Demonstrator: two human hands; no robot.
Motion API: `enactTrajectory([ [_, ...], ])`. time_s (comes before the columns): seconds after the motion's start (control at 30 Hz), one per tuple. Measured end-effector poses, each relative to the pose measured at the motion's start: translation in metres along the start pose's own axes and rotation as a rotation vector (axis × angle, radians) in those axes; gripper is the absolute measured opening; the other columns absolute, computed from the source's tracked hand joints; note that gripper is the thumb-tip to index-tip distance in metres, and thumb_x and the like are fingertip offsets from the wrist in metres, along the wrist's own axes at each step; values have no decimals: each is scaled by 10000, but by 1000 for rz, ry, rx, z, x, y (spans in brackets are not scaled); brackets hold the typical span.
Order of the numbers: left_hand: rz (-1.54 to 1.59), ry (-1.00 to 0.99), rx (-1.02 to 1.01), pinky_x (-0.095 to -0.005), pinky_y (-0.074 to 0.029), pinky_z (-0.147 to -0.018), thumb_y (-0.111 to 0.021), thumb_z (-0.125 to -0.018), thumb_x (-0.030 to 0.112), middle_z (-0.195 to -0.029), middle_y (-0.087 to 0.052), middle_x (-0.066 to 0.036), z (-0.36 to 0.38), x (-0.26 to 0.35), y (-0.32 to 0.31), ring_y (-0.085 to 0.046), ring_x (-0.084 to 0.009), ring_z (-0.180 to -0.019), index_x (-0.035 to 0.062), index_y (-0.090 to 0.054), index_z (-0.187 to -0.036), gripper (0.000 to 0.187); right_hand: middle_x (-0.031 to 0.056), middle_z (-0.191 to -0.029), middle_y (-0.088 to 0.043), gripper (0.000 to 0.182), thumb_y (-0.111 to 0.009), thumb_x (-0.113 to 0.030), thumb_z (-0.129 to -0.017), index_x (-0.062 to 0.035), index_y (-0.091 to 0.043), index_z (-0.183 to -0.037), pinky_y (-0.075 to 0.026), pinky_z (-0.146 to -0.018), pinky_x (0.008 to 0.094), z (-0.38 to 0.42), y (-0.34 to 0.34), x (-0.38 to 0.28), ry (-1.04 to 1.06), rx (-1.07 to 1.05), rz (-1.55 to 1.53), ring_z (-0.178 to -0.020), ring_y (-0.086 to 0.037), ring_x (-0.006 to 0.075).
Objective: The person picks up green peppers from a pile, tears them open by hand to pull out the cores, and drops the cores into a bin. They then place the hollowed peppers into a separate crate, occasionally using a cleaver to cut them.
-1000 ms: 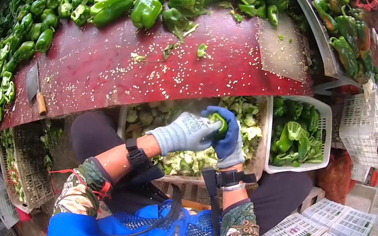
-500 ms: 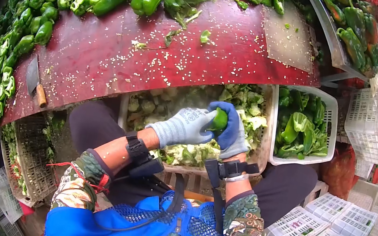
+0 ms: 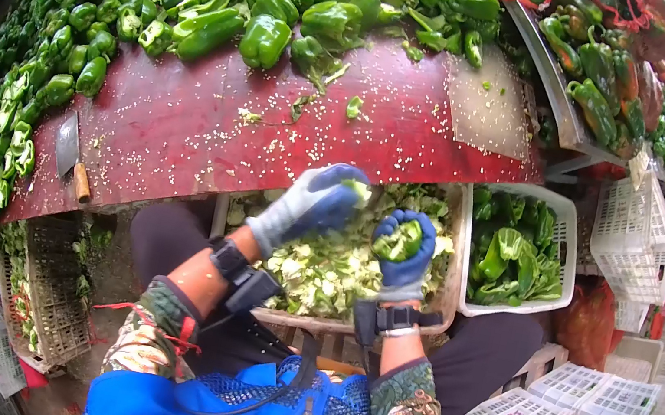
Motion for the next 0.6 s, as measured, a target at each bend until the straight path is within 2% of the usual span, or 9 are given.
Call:
enactTrajectory([
  [0.03,-356,-99,-126,-267,-451,-504,-590,-910,224,-771,-603,-26,3,8,6,-569,-109,-609,73,-588,-1185,313,22,-842,-571,194,-555,-253,-933,-65,-596,-960,-481,-678,237,3,3,-11,-45,66,31,-748,-544,112],
  [0.1,-1312,-336,-211,-362,-504,-594,-617,-889,307,-800,-631,-95,17,-4,13,-635,-226,-697,88,-576,-1216,397,14,-861,-593,242,-557,-283,-924,-64,-639,-984,-475,-656,243,20,6,-71,114,178,725,-764,-553,100],
  [0.17,-1516,-304,34,-420,-515,-683,-639,-867,414,-854,-634,-138,36,6,18,-646,-316,-792,105,-574,-1225,477,0,-827,-634,186,-611,-211,-898,-53,-703,-928,-479,-628,272,19,13,-160,344,388,1055,-701,-574,97],
  [0.23,-1310,-317,105,-420,-519,-678,-638,-868,457,-889,-631,-136,34,26,26,-648,-310,-803,109,-577,-1204,487,91,-824,-649,175,-696,-175,-840,-34,-692,-944,-506,-705,350,-13,40,-261,515,354,2196,-718,-621,242],
  [0.3,-1350,-284,167,-422,-525,-694,-611,-885,432,-965,-608,-133,33,42,36,-644,-315,-845,104,-579,-1171,436,142,-913,-637,183,-696,-135,-835,-36,-679,-988,-495,-782,346,-23,45,-300,772,221,2557,-832,-618,295],
  [0.4,-1504,-269,270,-457,-518,-725,-618,-866,415,-1006,-595,-126,16,63,58,-632,-310,-912,104,-580,-1173,438,107,-1104,-648,241,-651,-122,-899,-6,-646,-1111,-476,-885,328,-78,-76,-204,604,-10,1865,-986,-614,208],
  [0.47,-1498,-224,323,-486,-513,-734,-618,-859,405,-1030,-584,-125,9,71,70,-621,-306,-951,90,-582,-1135,421,111,-1185,-629,383,-665,-135,-905,-4,-576,-1253,-466,-949,317,-106,-162,-90,402,-297,1674,-1070,-597,206],
  [0.57,-1523,-132,205,-474,-523,-741,-595,-863,406,-1009,-590,-139,8,51,69,-628,-321,-943,86,-582,-1061,376,190,-1312,-534,679,-768,-320,-804,-58,-484,-1362,-414,-1045,436,-156,-258,65,717,-775,1774,-1228,-510,327],
  [0.6,-1518,-117,182,-475,-524,-744,-592,-863,409,-1006,-592,-147,8,46,69,-629,-322,-941,83,-583,-1054,377,193,-1353,-494,756,-787,-363,-766,-107,-450,-1393,-394,-1060,458,-178,-279,108,749,-782,1950,-1249,-479,363],
])
Point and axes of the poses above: each hand's wrist, its own z-axis away from the middle knuckle, its own y-axis out of the back of the hand, x = y × z, the point moved 7 cm from there along -z, towards the middle knuckle
